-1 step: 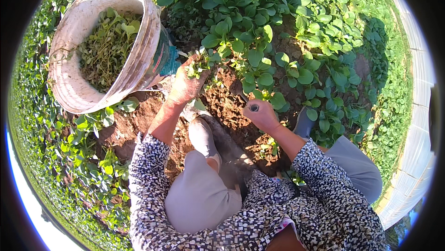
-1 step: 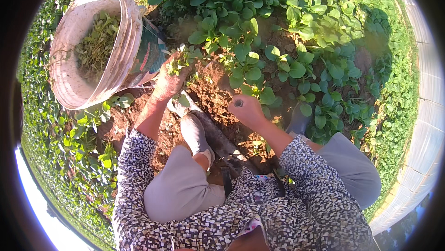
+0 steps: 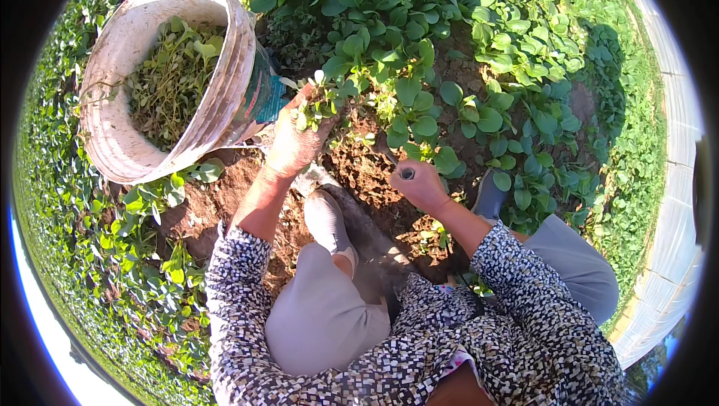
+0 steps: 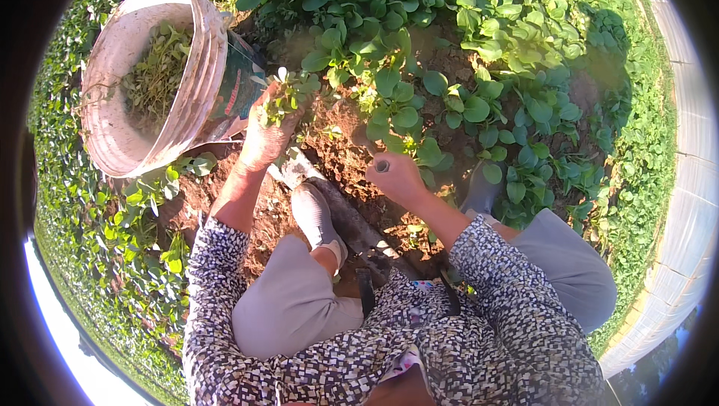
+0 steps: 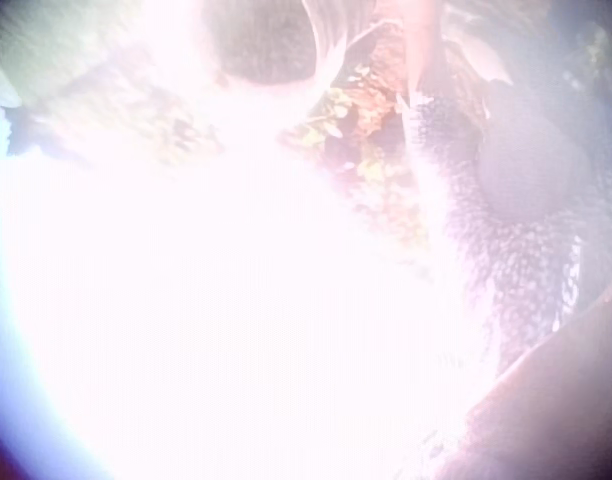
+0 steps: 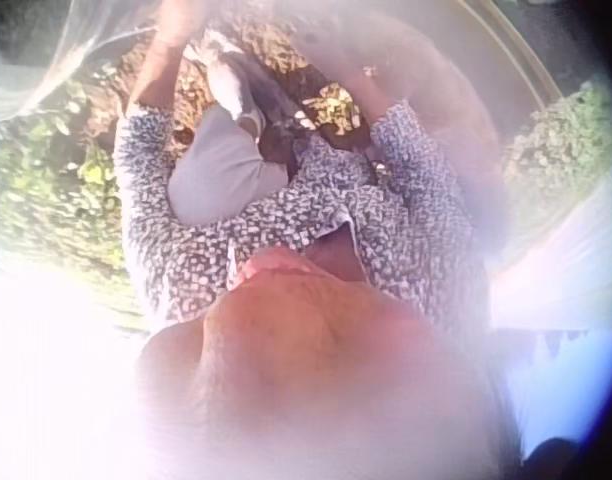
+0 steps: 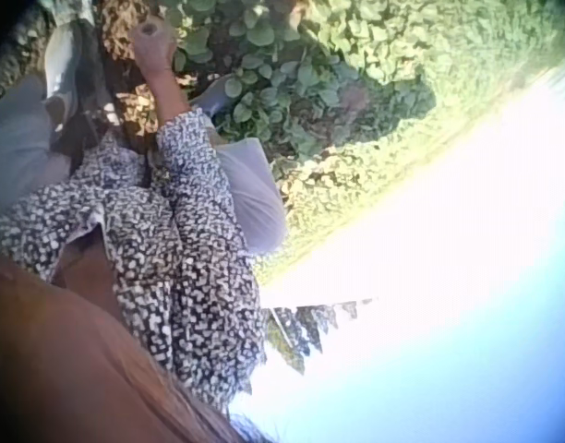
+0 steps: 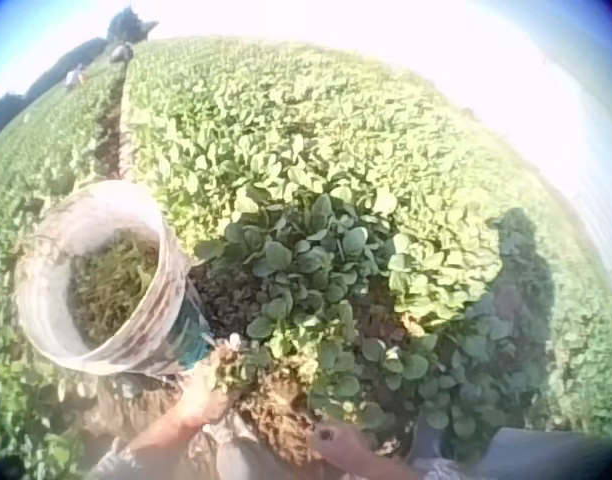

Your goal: The person pulls plants from the soil by hand and with a trowel, then places them into a white bucket while moving along a row in an agricultural field.

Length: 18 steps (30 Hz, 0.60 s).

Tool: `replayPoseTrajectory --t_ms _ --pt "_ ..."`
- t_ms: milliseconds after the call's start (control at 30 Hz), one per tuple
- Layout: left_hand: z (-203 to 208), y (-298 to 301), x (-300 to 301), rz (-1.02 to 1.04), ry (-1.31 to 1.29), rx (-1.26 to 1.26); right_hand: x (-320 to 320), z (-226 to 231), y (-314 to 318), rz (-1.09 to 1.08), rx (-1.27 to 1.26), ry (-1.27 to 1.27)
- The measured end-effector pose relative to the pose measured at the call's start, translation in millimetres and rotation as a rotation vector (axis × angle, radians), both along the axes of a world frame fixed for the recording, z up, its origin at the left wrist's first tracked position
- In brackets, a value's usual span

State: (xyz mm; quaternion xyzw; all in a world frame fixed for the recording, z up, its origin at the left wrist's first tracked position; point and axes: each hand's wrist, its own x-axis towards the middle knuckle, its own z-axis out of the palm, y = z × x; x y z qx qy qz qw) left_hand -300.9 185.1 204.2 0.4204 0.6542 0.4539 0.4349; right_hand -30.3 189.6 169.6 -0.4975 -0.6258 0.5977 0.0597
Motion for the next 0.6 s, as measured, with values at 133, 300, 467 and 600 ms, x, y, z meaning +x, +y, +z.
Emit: replayPoseTrajectory --t_ms 133,300,467,600 --pt "113.3 -2.1 -32.9 0.298 1.03 0.354 9.7 1.8 -8.7 0.116 0.09 -0.025" --pt "179.7 33.2 -126.6 0.24 1.348 -0.365 38.1 -4.7 -23.9 0.294 0.122 -0.047" --pt "151.9 -10.0 -88.6 0.421 1.071 0.087 71.7 -14.3 -42.7 0.19 0.135 -0.135" --pt "56.0 -19.5 5.4 0.172 0.373 0.417 80.9 -22.3 -38.6 0.005 0.085 -0.138"
